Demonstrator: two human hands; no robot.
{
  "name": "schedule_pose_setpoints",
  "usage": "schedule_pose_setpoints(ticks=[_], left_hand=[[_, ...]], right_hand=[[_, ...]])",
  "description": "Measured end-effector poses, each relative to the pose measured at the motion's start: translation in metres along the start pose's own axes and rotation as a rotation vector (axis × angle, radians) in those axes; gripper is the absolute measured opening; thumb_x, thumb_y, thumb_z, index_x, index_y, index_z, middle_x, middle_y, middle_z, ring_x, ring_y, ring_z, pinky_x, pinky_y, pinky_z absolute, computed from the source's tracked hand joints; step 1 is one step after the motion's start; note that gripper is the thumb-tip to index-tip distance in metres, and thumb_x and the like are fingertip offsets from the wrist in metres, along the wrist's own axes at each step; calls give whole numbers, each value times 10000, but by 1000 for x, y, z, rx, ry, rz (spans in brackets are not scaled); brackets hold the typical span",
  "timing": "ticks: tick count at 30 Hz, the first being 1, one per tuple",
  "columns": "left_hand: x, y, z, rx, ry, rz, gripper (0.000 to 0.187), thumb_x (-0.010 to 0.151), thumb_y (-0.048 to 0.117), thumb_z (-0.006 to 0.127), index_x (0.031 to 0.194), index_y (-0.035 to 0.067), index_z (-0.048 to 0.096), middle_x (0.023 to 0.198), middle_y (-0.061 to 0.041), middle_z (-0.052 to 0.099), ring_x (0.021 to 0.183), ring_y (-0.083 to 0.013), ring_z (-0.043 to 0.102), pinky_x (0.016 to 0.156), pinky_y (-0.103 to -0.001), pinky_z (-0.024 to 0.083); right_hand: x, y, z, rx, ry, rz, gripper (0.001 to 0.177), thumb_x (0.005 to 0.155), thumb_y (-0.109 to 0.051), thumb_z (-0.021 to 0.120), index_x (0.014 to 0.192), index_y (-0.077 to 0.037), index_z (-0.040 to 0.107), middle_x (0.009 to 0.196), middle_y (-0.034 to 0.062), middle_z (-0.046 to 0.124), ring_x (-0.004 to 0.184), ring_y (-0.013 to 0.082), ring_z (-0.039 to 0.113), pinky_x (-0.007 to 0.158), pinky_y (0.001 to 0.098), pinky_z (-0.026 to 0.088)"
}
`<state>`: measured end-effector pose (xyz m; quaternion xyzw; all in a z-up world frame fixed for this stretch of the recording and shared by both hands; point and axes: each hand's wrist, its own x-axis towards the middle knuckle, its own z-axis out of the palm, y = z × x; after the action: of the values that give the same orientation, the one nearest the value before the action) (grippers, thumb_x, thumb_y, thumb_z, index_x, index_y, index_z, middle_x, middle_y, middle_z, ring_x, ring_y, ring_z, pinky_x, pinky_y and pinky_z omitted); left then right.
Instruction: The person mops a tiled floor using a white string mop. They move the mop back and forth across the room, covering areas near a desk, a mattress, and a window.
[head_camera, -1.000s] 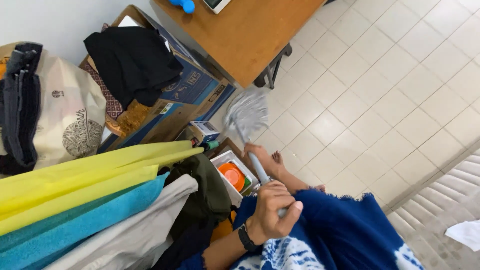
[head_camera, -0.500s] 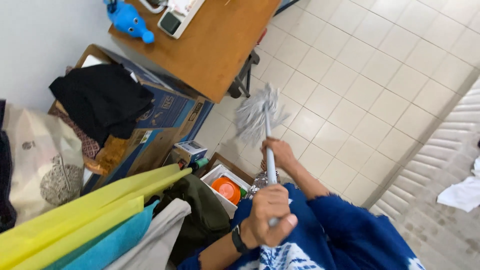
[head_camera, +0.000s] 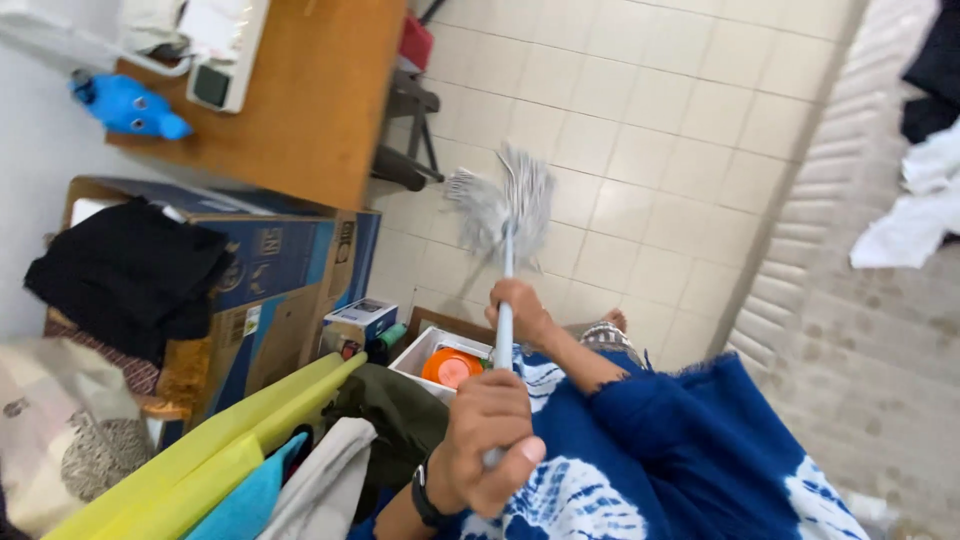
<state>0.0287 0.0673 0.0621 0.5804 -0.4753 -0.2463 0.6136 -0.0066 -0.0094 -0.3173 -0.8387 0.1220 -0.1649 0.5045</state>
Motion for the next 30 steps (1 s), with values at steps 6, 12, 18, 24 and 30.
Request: schedule_pose_setpoints(ticks=[6,12,18,24,30], left_hand=[[-9,18,74,-153,-138,-155,443,954,251,542,573,45,451,517,-65,408,456,-199,360,572,-376,385],[6,-9,159,-293,-354,72,392,930,107,538,582,55,365,537,-48,322,481,-235,281,609,-390,310],[0,-33,222,-333,-358,-5,455,1015,173,460,587,27,408,575,-86,408,526,-239,338,683,-404,381],[7,21,240,-209,-404,94,404,961,174,454,585,63,355,541,-76,323,466,-243,305,553,-396,373],[3,26,282,-150,-359,-24,446,979,259,571,597,46,486,536,-69,419,467,-217,375,542,-364,408]], right_hand=[[-74,-4,-65,49,134,-93,199,706,-87,583,561,-100,447,551,71,473,482,274,453,498,409,417],[-137,71,-165,-187,257,111,197,747,-155,642,606,-134,506,612,60,544,544,282,513,582,419,445],[-181,102,-216,-142,659,223,291,686,74,555,592,-73,322,601,48,355,581,190,342,550,364,301],[-189,82,-183,-27,494,220,270,706,-114,659,581,-158,424,588,31,486,532,209,449,542,395,346],[-178,61,-195,102,318,52,540,845,-116,784,552,-126,330,506,30,426,482,183,406,508,363,344]])
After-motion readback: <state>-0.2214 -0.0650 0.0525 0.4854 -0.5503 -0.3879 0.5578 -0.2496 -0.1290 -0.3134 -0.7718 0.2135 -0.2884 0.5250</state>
